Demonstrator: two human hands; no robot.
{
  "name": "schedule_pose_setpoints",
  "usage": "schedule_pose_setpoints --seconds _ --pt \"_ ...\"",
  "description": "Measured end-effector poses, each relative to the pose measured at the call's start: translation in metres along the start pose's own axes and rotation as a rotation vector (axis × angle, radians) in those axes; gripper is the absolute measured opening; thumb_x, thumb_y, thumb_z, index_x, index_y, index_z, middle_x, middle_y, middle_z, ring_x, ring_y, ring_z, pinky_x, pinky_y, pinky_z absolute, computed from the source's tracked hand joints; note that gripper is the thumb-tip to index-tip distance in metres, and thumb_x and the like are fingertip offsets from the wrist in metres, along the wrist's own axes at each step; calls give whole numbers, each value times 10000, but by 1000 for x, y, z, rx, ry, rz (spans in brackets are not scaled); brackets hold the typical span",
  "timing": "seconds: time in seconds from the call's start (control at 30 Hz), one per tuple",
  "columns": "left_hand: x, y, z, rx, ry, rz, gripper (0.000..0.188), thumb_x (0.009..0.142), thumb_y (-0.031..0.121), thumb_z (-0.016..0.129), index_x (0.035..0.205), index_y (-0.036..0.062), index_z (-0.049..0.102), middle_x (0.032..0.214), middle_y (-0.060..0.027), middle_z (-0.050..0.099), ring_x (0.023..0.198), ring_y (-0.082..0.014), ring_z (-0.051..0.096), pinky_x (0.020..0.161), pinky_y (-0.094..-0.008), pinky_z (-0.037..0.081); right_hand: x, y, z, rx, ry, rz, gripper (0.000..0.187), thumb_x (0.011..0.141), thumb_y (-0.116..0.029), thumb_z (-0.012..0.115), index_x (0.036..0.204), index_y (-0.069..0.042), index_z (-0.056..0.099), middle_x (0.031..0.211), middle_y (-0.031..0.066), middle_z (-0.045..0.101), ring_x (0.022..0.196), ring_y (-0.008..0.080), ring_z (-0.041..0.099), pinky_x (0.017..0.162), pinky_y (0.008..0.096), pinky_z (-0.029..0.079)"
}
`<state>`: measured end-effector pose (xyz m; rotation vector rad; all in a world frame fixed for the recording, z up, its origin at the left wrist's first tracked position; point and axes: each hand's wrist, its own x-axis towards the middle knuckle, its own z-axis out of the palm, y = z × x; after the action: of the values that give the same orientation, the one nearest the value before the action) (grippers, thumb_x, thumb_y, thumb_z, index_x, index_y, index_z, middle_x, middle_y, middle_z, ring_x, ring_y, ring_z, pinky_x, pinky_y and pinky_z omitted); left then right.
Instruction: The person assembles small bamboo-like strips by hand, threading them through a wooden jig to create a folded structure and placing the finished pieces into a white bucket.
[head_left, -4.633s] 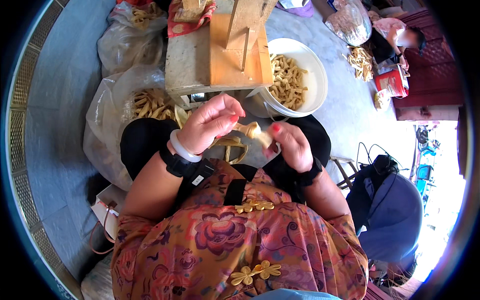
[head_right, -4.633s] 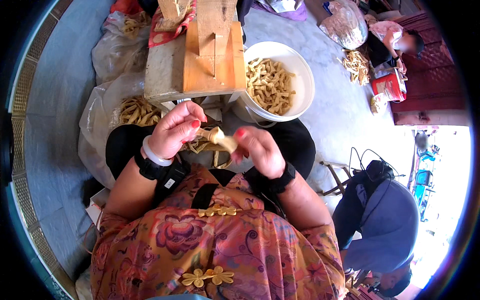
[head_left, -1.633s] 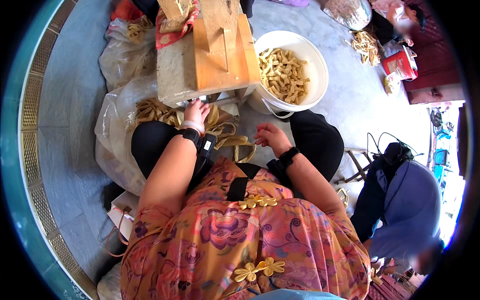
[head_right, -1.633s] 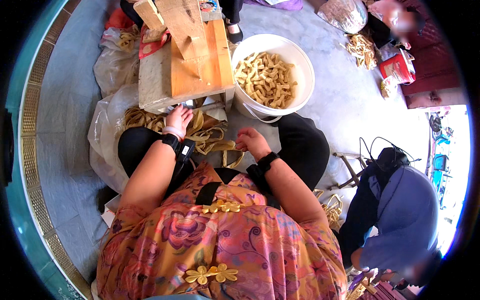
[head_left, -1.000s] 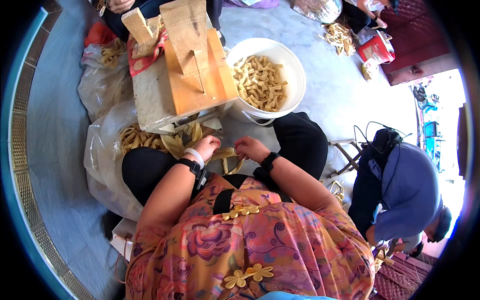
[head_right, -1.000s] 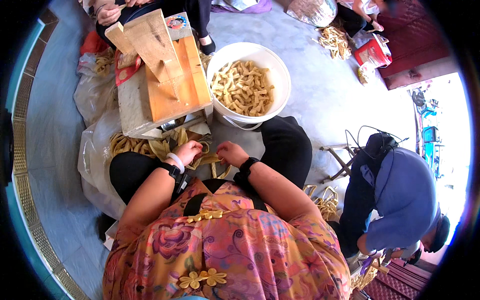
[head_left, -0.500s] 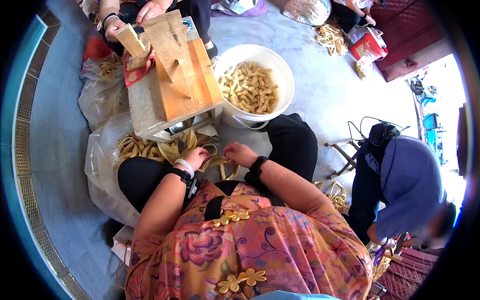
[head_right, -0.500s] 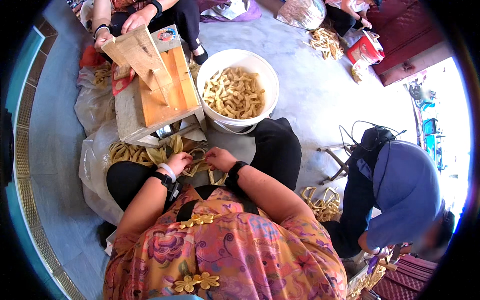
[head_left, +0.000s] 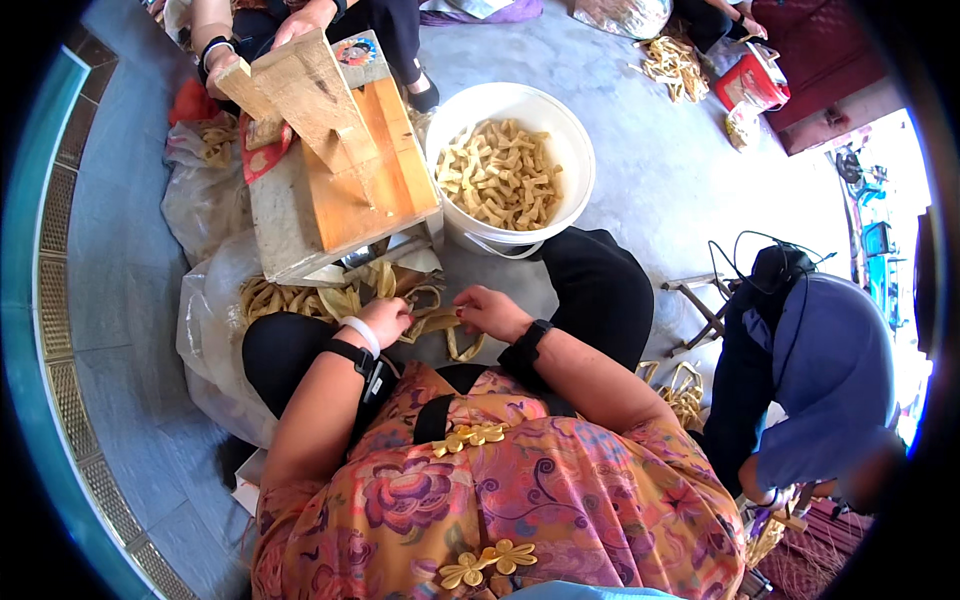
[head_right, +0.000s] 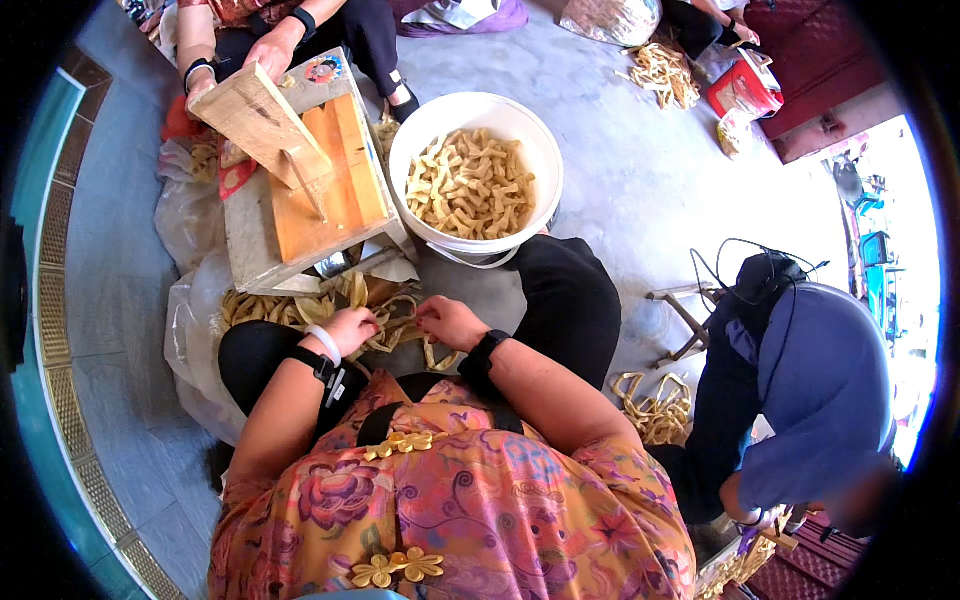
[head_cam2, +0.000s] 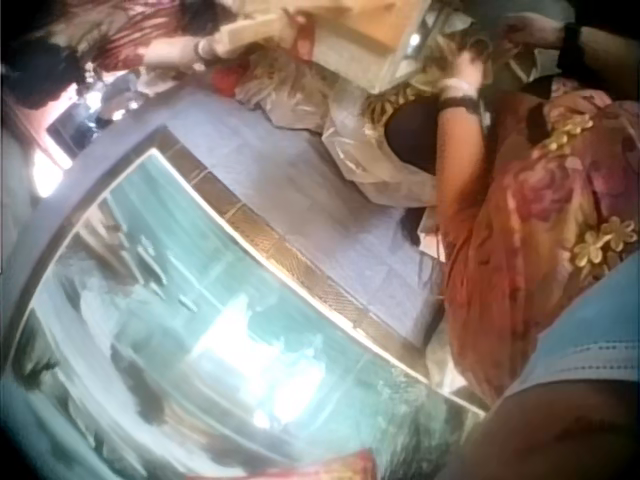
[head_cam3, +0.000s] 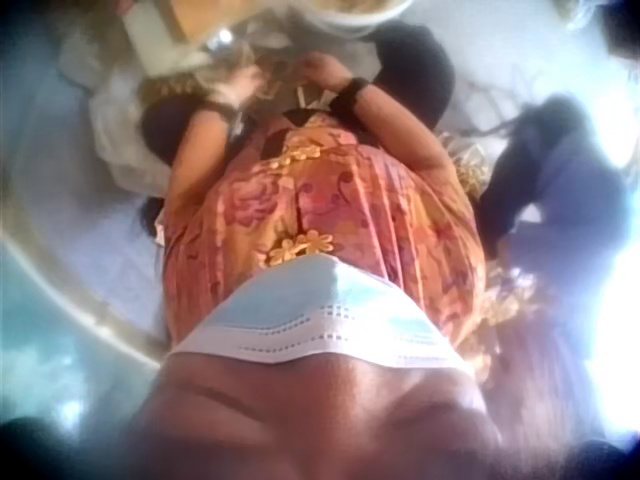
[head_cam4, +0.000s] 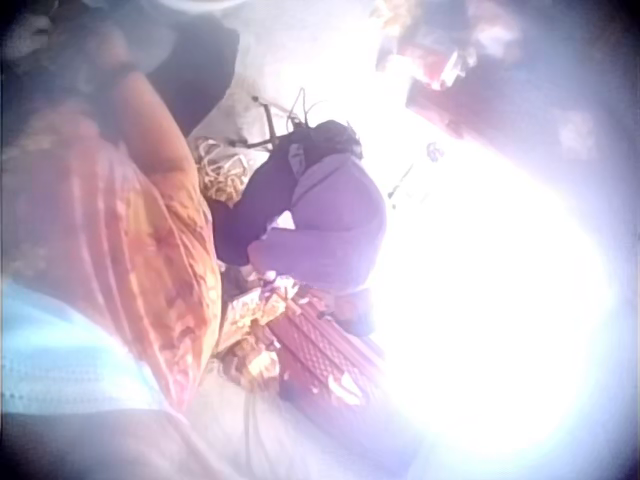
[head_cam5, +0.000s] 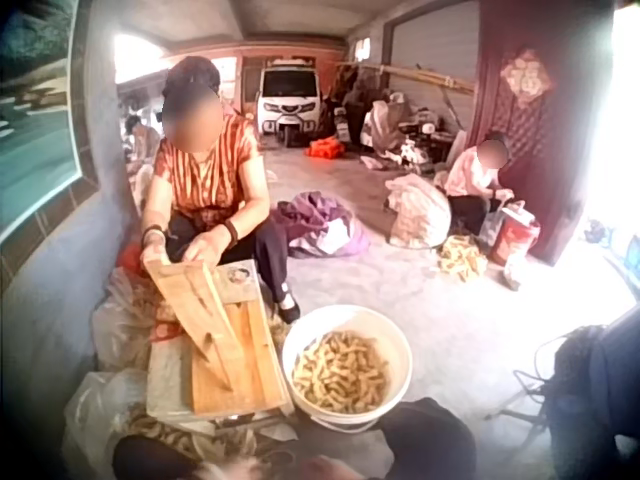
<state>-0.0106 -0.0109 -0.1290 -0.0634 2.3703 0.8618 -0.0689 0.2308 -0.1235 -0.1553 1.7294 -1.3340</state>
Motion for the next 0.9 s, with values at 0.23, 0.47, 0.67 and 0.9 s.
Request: schedule_pose_setpoints --seconds 0.23,0.47,0.67,0.9 --pt "11 10 6 -283 3 168 194 875 186 587 1013 61 639 941 -148 671 888 -300 642 788 -366 492 -14 -94 -52 108 27 -140 256 892 -71 557 1134 12 551 878 65 623 738 126 616 672 252 510" --pt "27 3 24 -793 -32 354 184 853 148 587 984 21 617 888 -139 634 848 -298 613 747 -362 488 86 -124 -149 -579 312 -64 164 833 -129 560 904 -26 667 805 102 675 738 197 642 701 314 504" --pt "21 9 5 -185 -100 242 266 859 210 599 1049 24 593 905 -158 641 857 -315 621 742 -380 490 159 -82 -166 -863 235 57 239 811 -93 549 1015 -60 667 986 172 672 956 298 630 838 363 481" --pt "14 54 -44 42 -166 282 285 867 256 578 1043 32 595 914 -183 639 864 -349 613 740 -415 485 178 -75 -146 -1124 292 116 215 802 -75 553 995 -2 614 1043 227 636 1028 362 599 862 422 486"
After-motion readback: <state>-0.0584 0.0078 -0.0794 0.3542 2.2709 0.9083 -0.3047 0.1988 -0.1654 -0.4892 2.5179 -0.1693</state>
